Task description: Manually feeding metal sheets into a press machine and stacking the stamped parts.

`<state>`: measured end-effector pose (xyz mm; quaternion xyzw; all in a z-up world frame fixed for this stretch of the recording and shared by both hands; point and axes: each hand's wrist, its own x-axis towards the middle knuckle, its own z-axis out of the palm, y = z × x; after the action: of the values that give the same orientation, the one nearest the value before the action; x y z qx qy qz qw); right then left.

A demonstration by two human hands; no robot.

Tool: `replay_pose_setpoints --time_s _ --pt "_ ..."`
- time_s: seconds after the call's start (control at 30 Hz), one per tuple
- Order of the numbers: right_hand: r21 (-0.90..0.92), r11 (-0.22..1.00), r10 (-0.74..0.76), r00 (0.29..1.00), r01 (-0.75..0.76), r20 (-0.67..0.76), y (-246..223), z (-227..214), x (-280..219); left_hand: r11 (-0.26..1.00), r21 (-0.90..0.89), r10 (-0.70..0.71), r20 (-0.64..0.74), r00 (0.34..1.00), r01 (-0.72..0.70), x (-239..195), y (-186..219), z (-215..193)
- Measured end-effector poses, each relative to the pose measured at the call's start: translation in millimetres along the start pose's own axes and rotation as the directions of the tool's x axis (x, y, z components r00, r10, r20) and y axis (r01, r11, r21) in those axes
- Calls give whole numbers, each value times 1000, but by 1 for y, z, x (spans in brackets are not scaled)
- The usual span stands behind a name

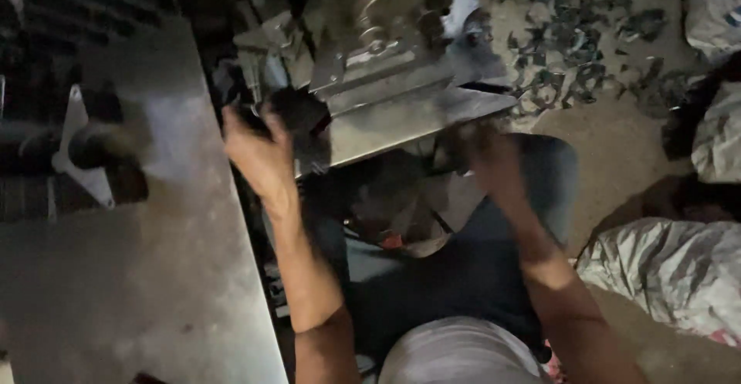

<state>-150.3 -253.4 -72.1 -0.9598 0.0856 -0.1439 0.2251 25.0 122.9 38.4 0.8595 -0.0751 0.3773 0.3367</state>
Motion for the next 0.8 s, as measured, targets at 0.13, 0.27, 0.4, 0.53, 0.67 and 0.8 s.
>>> replay_pose_setpoints --time_s 0.13,0.27,0.4,0.53,0.67,0.8 --pt "447 872 43 942 -198 333 -100 14 9 768 -394 -362 384 850 505 -28 23 11" --pt "487 592 277 729 -642 626 -155 -13 31 443 -486 -463 596 656 753 -57 53 39" --pt "574 288 382 642 -766 665 -193 -36 55 405 -524 -512 548 661 749 -60 69 56" --pt "570 383 392 687 -727 612 -175 -10 56 418 -588 -467 515 719 693 -64 71 66" --pt "584 389 444 700 -713 559 -165 7 72 192 -539 -509 660 552 820 -62 72 77" --pt "571 469 487 737 -674 469 -181 8 77 90 -571 -455 705 544 816 -69 73 77"
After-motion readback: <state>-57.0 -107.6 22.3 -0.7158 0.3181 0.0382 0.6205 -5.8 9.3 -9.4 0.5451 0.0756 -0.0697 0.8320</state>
